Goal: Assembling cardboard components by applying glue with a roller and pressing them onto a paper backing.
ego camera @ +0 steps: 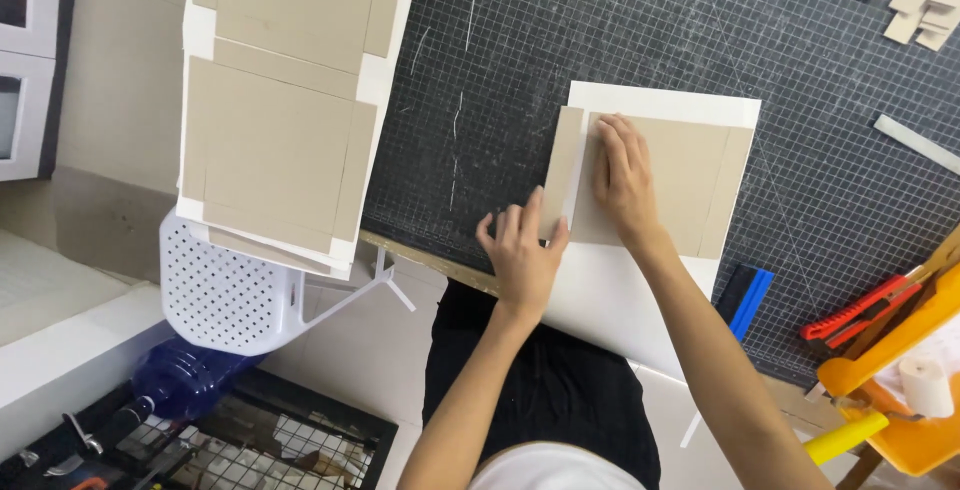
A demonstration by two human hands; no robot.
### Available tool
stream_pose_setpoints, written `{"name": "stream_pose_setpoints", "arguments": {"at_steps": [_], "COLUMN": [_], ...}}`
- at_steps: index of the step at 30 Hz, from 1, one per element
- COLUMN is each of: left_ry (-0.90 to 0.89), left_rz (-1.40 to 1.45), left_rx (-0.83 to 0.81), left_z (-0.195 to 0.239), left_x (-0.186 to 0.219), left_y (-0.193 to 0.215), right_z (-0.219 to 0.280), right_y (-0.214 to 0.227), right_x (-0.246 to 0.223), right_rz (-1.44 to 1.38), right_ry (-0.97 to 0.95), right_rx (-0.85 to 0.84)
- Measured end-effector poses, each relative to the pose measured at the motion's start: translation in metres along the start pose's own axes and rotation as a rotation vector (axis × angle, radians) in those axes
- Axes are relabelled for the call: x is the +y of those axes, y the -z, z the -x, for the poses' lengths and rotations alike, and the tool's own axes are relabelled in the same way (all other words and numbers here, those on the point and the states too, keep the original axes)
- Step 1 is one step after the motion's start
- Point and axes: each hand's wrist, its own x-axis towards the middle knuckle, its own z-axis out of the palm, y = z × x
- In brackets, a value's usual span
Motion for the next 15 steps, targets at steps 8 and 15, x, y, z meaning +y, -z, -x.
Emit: {"name": "stream_pose_setpoints", "arguments": {"at_steps": [8,15], "left_ry": [-0.066,-0.037], "left_rz": [-0.056,-0.031], "left_rx": [0.061,0.098], "left_z": [0.014,0.015], "left_x": [-0.003,-0.004], "left_y": [-0.025,-0.032], "right_z": [0.003,0.005], "right_y": [-0.006,-0.006], "right_x": [0.006,0.006], "right_rz": [0.052,0.066], "right_ry": [0.021,0.010], "right_rx": [-0.009,-0.035]}}
